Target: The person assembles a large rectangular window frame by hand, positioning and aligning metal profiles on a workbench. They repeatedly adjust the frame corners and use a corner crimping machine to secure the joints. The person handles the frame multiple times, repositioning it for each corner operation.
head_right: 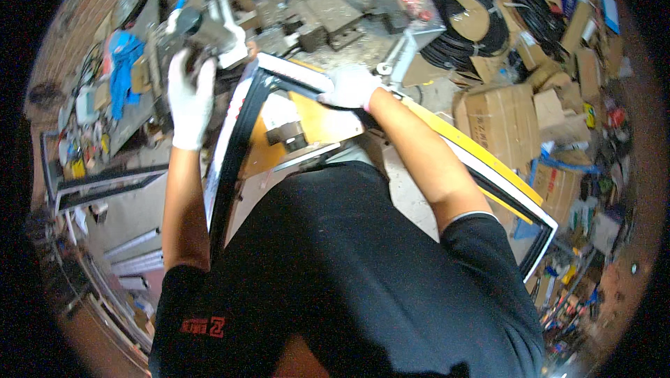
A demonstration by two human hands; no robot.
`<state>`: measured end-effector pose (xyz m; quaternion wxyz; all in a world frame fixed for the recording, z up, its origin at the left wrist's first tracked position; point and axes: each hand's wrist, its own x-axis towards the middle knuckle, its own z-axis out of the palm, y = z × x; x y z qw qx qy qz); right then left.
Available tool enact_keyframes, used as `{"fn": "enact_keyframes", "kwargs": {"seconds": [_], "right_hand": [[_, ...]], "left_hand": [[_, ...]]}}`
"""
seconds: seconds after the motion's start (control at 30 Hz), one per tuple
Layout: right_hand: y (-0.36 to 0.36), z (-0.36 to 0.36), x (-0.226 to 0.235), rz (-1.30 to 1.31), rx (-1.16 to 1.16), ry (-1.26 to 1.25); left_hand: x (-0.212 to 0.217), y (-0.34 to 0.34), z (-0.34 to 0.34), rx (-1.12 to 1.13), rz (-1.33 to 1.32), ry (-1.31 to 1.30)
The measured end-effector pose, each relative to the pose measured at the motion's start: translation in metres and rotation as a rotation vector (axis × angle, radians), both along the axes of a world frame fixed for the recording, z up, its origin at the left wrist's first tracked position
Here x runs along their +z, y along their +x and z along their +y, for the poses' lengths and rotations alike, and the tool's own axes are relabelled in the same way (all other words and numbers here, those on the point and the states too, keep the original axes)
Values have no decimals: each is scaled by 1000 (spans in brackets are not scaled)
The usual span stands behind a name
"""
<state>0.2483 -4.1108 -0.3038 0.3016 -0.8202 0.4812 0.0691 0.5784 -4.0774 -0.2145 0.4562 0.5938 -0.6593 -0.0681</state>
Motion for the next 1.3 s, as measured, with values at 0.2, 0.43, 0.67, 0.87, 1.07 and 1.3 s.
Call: {"fn": "enact_keyframes", "kwargs": {"seconds": [0.2, 0.43, 0.67, 0.87, 1.07, 1.3], "right_hand": [[0, -5, 6, 8, 68, -4], [0, -2, 12, -15, 20, -9], [-62, -24, 22, -152, -302, -564], [-187, -155, -20, -65, -740, -597], [-245, -224, -112, 88, -634, -391], [-218, -226, -69, -282, -658, -302]], "left_hand": [[-79, 22, 71, 87, -256, 540], [-99, 16, 69, 153, -342, 886], [-81, 5, 67, 159, -319, 928], [-72, 0, 65, 195, -313, 987], [-78, 3, 65, 189, -327, 929], [-86, 12, 69, 156, -291, 964]]}}
